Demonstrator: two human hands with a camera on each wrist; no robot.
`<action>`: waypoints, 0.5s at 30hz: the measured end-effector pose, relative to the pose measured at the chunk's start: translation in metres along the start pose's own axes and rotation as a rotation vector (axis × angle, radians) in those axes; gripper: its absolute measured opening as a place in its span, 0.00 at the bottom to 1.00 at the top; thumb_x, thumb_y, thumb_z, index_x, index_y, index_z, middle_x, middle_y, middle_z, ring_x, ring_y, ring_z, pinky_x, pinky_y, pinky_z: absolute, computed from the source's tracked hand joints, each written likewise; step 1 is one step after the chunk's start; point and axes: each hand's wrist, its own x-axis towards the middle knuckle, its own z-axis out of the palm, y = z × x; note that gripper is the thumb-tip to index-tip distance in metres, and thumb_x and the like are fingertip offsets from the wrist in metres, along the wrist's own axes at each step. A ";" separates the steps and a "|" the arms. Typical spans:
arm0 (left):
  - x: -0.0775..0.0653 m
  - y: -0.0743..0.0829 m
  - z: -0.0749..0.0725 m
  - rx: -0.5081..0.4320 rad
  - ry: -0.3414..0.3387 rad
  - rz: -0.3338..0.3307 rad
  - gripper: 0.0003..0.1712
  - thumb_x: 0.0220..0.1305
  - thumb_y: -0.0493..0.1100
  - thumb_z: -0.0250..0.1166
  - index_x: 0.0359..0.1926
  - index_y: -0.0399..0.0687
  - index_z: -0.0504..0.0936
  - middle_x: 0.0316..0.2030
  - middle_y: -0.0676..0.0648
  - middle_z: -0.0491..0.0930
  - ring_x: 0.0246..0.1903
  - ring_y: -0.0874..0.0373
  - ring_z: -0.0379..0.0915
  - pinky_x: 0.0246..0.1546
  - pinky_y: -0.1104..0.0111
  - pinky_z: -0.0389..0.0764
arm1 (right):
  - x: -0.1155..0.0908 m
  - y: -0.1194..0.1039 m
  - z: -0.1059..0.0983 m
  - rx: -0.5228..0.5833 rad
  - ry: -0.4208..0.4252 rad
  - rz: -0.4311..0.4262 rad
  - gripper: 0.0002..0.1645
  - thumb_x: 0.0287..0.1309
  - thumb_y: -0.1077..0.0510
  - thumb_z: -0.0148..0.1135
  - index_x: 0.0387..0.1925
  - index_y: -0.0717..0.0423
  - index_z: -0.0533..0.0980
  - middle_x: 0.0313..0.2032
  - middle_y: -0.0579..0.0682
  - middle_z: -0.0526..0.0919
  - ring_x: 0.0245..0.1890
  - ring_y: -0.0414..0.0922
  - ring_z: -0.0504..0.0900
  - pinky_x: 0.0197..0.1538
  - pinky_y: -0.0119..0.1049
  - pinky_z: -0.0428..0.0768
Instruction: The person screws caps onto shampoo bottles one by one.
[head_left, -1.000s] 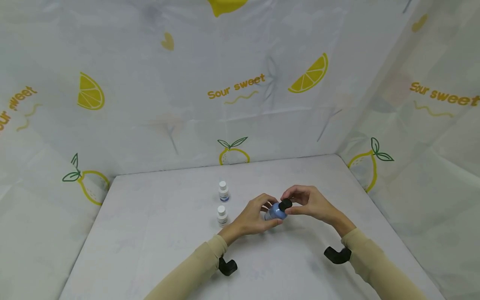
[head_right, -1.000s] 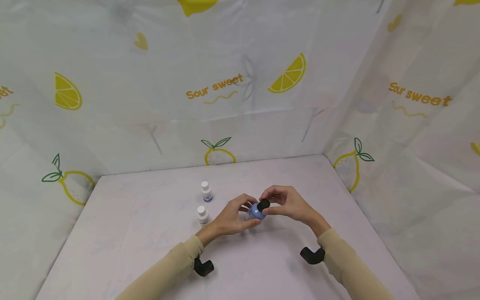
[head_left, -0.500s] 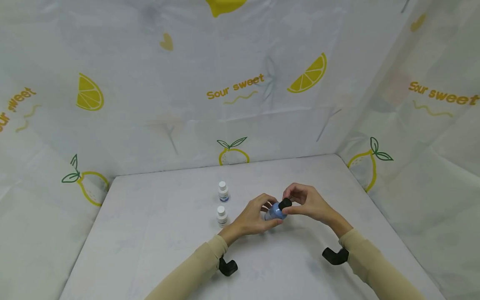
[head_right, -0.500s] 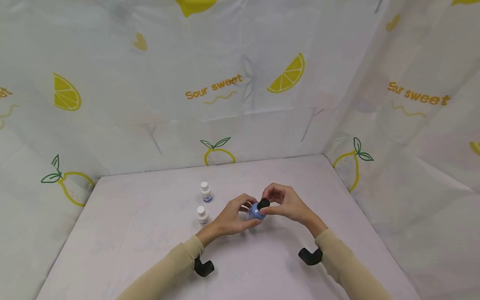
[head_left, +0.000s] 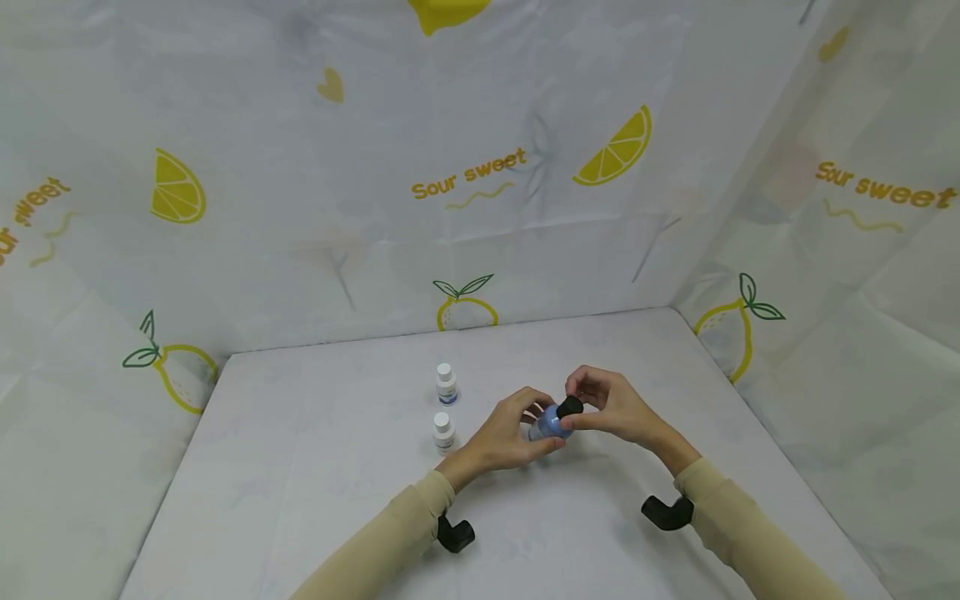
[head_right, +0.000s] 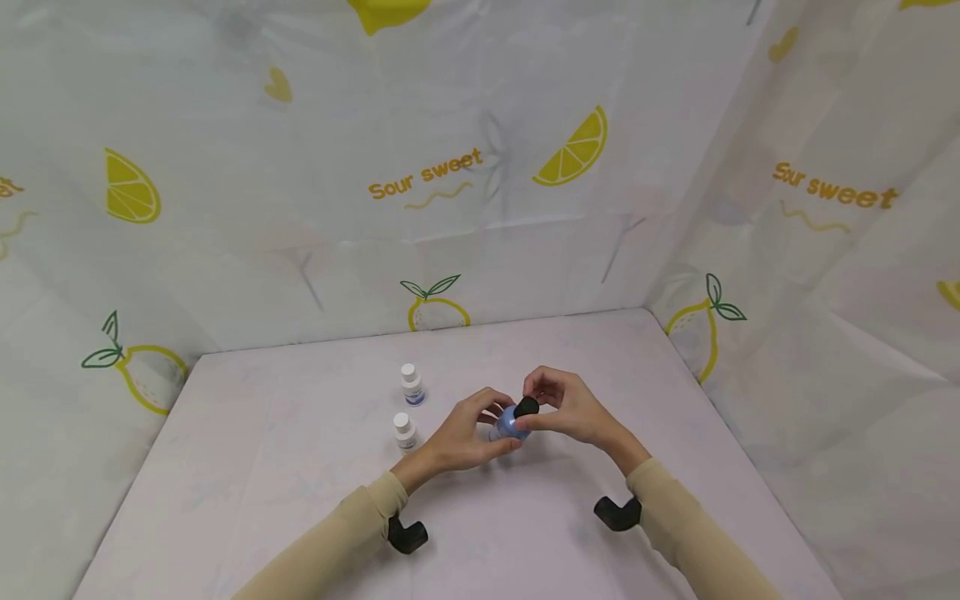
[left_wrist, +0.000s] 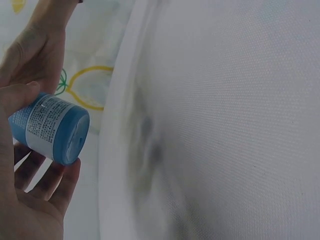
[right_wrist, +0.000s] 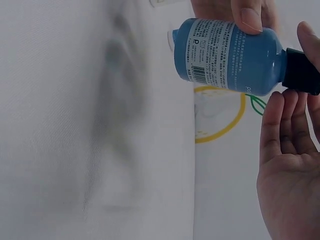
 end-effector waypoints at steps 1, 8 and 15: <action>0.000 0.000 0.000 0.000 0.000 -0.001 0.28 0.65 0.46 0.77 0.62 0.43 0.80 0.58 0.44 0.83 0.56 0.57 0.82 0.60 0.73 0.86 | 0.000 0.000 0.000 0.000 -0.002 -0.002 0.23 0.56 0.71 0.80 0.48 0.70 0.76 0.44 0.46 0.80 0.43 0.36 0.83 0.56 0.24 0.84; 0.001 0.000 0.000 -0.001 0.000 0.004 0.28 0.65 0.46 0.77 0.63 0.43 0.80 0.58 0.44 0.83 0.56 0.56 0.82 0.60 0.71 0.87 | -0.001 -0.001 0.000 -0.014 -0.003 -0.004 0.24 0.55 0.70 0.80 0.49 0.68 0.77 0.45 0.47 0.80 0.44 0.36 0.83 0.58 0.23 0.83; 0.001 0.000 -0.002 0.001 0.005 0.004 0.29 0.65 0.45 0.78 0.62 0.41 0.80 0.58 0.42 0.83 0.56 0.52 0.83 0.59 0.73 0.86 | -0.002 0.002 -0.006 0.005 -0.033 -0.023 0.25 0.56 0.71 0.79 0.54 0.64 0.78 0.50 0.48 0.82 0.51 0.36 0.85 0.62 0.25 0.84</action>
